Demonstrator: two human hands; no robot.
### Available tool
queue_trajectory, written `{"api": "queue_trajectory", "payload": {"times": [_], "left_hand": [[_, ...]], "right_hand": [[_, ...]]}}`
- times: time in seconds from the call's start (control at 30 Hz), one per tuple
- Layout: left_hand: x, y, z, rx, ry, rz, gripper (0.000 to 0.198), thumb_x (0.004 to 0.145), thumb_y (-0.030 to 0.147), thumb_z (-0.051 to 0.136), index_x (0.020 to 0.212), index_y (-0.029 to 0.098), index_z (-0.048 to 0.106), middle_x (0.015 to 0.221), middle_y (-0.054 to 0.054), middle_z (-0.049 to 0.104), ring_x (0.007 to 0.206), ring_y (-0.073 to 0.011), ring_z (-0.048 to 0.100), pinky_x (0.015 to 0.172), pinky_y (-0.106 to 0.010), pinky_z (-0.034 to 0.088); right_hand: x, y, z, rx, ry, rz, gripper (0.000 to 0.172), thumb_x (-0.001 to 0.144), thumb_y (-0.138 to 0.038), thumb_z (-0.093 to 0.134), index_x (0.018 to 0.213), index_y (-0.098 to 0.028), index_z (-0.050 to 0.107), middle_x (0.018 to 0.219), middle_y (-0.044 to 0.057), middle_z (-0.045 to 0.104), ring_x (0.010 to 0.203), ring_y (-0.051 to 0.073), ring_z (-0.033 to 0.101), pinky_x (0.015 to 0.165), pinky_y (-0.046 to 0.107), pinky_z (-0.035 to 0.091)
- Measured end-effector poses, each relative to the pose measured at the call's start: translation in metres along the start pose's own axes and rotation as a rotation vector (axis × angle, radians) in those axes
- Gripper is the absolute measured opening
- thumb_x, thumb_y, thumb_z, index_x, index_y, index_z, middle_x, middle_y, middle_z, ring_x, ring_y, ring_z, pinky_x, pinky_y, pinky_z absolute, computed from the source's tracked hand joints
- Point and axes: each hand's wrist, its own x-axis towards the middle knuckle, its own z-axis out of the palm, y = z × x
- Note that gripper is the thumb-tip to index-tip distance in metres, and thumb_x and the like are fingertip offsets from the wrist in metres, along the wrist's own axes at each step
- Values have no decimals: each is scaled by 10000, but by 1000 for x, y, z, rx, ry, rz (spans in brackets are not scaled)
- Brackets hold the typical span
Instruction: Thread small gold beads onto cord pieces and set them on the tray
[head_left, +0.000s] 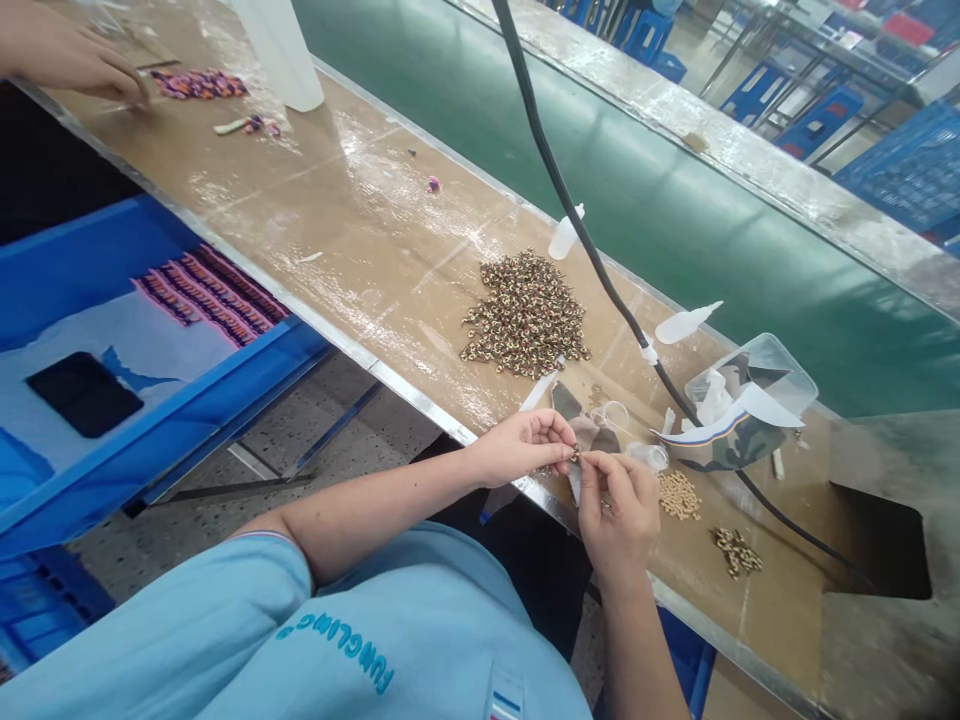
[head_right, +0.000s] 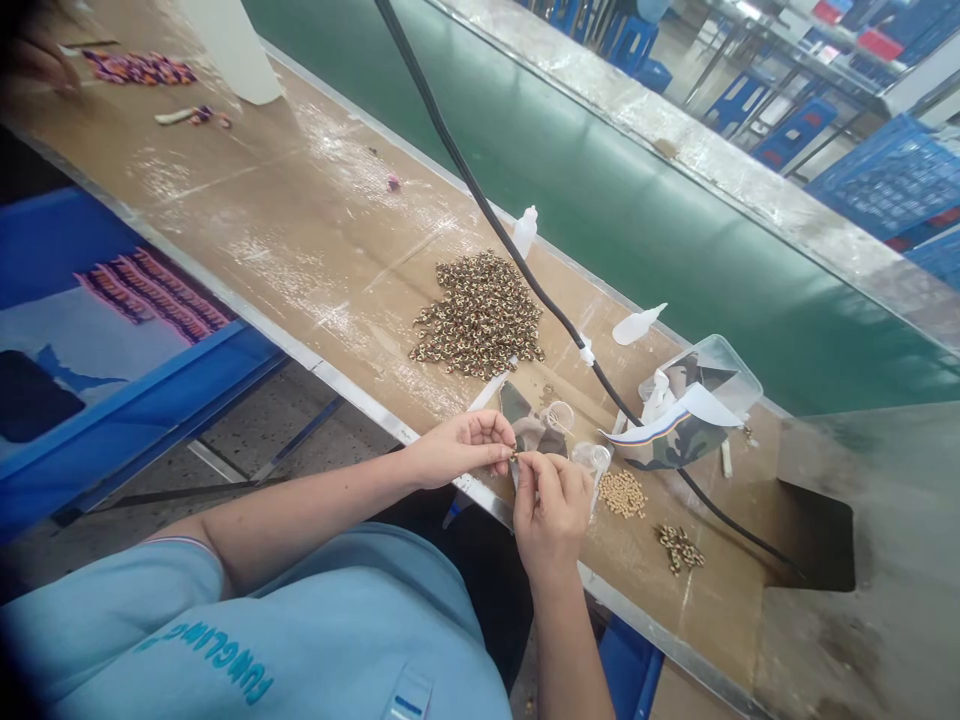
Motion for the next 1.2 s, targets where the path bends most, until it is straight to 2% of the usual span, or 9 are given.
{"api": "queue_trajectory", "payload": {"times": [0.23, 0.43, 0.63, 0.8, 0.97, 1.2], "left_hand": [[1, -1, 1, 29, 14, 11, 325, 669, 319, 764, 784, 122, 533, 592, 25, 604, 552, -52, 566, 605, -197, 444], [2, -2, 2, 48, -3, 31, 355, 651, 350, 775, 782, 118, 542, 640, 22, 603, 569, -47, 567, 617, -196, 458], [-2, -6, 4, 111, -14, 37, 333, 659, 349, 763, 792, 114, 569, 689, 13, 610, 626, -58, 586, 663, -202, 489], [-3, -7, 7, 284, -28, 40, 273, 701, 322, 713, 833, 126, 576, 768, -7, 638, 742, -93, 625, 757, -239, 526], [-6, -5, 10, 453, -41, 76, 226, 736, 301, 653, 873, 138, 577, 844, -29, 650, 769, -105, 627, 740, -239, 525], [-6, -7, 9, 477, -44, 98, 194, 757, 301, 626, 851, 138, 577, 801, -32, 643, 778, -113, 621, 738, -249, 528]], "right_hand": [[-7, 3, -2, 101, -1, 103, 120, 860, -162, 564, 945, -189, 644, 847, 38, 617, 757, 127, 574, 688, 279, 468], [-11, -1, 0, 184, 31, 233, 119, 831, -208, 617, 934, -159, 651, 838, 34, 597, 585, 74, 497, 548, 229, 447], [-15, -8, 0, 247, 13, 315, 84, 838, -212, 604, 890, -171, 656, 822, 26, 603, 604, 72, 514, 555, 208, 459], [-22, -8, -6, 257, -19, 387, 93, 847, -222, 586, 887, -182, 659, 811, 23, 604, 624, 82, 526, 581, 219, 454], [-40, 13, -21, 44, 45, 373, 97, 842, -240, 583, 857, -186, 661, 792, 23, 610, 624, 97, 517, 657, 260, 446], [-76, 73, -57, -331, 184, 536, 227, 838, -352, 558, 789, -165, 677, 744, 48, 620, 623, 131, 523, 681, 291, 412]]}}
